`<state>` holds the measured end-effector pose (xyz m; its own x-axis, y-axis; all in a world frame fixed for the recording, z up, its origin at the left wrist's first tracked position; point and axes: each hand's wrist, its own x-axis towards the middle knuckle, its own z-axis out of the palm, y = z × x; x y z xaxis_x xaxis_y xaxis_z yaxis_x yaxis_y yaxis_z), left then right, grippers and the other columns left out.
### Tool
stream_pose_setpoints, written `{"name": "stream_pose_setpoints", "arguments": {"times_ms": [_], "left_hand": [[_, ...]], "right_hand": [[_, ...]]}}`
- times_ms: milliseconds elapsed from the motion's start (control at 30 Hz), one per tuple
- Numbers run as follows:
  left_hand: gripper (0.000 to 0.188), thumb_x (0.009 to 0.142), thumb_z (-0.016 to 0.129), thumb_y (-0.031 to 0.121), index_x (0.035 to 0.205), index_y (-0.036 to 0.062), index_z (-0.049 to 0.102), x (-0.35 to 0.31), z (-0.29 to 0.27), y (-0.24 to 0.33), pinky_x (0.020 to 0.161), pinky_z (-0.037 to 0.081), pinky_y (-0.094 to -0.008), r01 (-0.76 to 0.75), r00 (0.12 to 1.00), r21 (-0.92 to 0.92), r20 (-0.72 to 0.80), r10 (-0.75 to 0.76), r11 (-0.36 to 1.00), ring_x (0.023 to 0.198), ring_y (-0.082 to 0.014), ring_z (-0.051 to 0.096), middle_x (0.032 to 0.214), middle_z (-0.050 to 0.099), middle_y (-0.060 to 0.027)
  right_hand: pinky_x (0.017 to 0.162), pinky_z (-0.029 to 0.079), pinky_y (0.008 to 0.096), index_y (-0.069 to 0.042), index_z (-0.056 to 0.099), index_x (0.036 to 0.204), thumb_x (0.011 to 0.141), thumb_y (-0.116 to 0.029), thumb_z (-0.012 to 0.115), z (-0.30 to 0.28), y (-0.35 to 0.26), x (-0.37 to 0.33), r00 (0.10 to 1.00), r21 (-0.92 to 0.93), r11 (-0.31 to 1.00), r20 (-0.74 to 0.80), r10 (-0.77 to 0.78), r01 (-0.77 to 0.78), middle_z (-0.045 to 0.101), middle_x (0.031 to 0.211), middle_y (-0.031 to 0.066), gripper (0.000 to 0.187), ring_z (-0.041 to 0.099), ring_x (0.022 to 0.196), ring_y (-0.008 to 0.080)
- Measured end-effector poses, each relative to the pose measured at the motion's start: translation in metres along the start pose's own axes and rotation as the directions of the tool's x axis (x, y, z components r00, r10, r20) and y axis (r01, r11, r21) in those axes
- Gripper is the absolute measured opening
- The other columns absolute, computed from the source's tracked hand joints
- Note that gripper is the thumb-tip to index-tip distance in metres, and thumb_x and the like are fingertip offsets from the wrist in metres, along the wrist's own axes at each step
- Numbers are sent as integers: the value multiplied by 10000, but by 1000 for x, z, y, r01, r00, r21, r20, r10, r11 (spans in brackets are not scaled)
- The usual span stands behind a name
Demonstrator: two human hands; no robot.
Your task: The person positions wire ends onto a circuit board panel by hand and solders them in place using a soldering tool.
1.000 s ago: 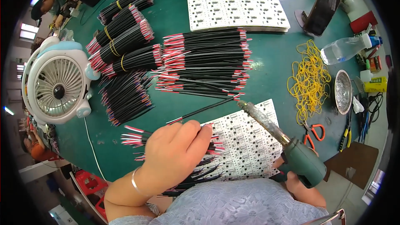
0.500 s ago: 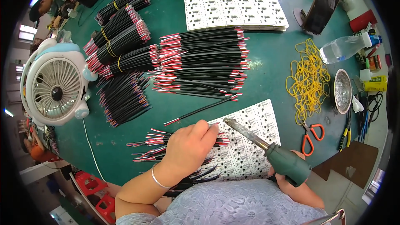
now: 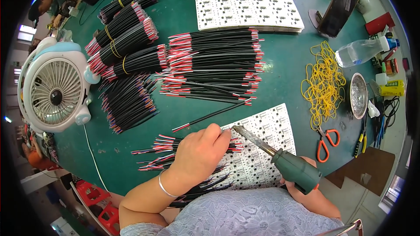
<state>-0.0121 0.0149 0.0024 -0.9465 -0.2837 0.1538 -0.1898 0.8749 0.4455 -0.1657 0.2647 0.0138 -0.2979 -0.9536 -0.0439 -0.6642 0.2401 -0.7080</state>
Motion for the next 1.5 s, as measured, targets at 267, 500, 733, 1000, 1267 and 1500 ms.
{"name": "stream_pose_setpoints", "arguments": {"times_ms": [267, 500, 733, 1000, 1267, 1500], "left_hand": [[235, 735, 636, 26, 969, 19, 656, 0, 0, 0, 511, 455, -333, 4, 1000, 2, 11, -4, 1000, 593, -228, 541, 780, 486, -69], [242, 722, 635, 20, 963, 23, 654, 1, -2, 0, 521, 461, -337, 14, 999, -2, 36, -14, 1000, 619, -231, 559, 794, 504, -67], [264, 708, 631, 13, 971, 20, 654, 1, -2, -2, 523, 463, -327, -9, 1000, -1, 29, 9, 1000, 639, -223, 571, 803, 524, -66], [257, 716, 632, 20, 972, 23, 653, 2, -1, -2, 521, 462, -329, -12, 1000, 11, 26, 12, 1000, 638, -221, 567, 805, 521, -65], [258, 718, 632, 27, 975, 29, 652, 2, -2, -1, 517, 460, -329, -17, 999, 20, 36, 16, 1000, 637, -220, 565, 814, 519, -63], [255, 709, 636, 38, 963, 41, 656, 3, -5, 1, 529, 467, -328, -6, 998, 54, 59, 3, 999, 660, -219, 578, 816, 535, -55]], "right_hand": [[621, 497, 310, 22, 596, 1032, 905, -175, 555, -8, -6, 11, 1000, 52, 999, 6, -15, 15, 608, 765, 56, 238, 620, 613, 154], [715, 468, 325, 12, 593, 1061, 901, -168, 562, -18, -16, 21, 984, 23, 989, -107, -141, 144, 632, 717, 20, 243, 614, 635, 137], [780, 508, 381, -61, 676, 996, 665, -82, 706, 1, -8, -5, 979, 220, 961, -77, 190, -169, 671, 975, 90, 333, 631, 882, 295], [608, 526, 270, 51, 558, 1100, 886, -62, 538, -7, -11, 6, 1000, -41, 999, 24, -15, 16, 568, 944, 106, 243, 625, 647, 143], [663, 511, 328, -12, 614, 1042, 791, -90, 629, 1, -3, -6, 997, 60, 996, -43, 68, -65, 617, 929, 102, 263, 630, 731, 206], [680, 518, 314, 10, 616, 1050, 838, -73, 584, -5, -14, -3, 944, 551, 811, -118, 309, -196, 634, 833, 73, 230, 659, 633, 160]]}}
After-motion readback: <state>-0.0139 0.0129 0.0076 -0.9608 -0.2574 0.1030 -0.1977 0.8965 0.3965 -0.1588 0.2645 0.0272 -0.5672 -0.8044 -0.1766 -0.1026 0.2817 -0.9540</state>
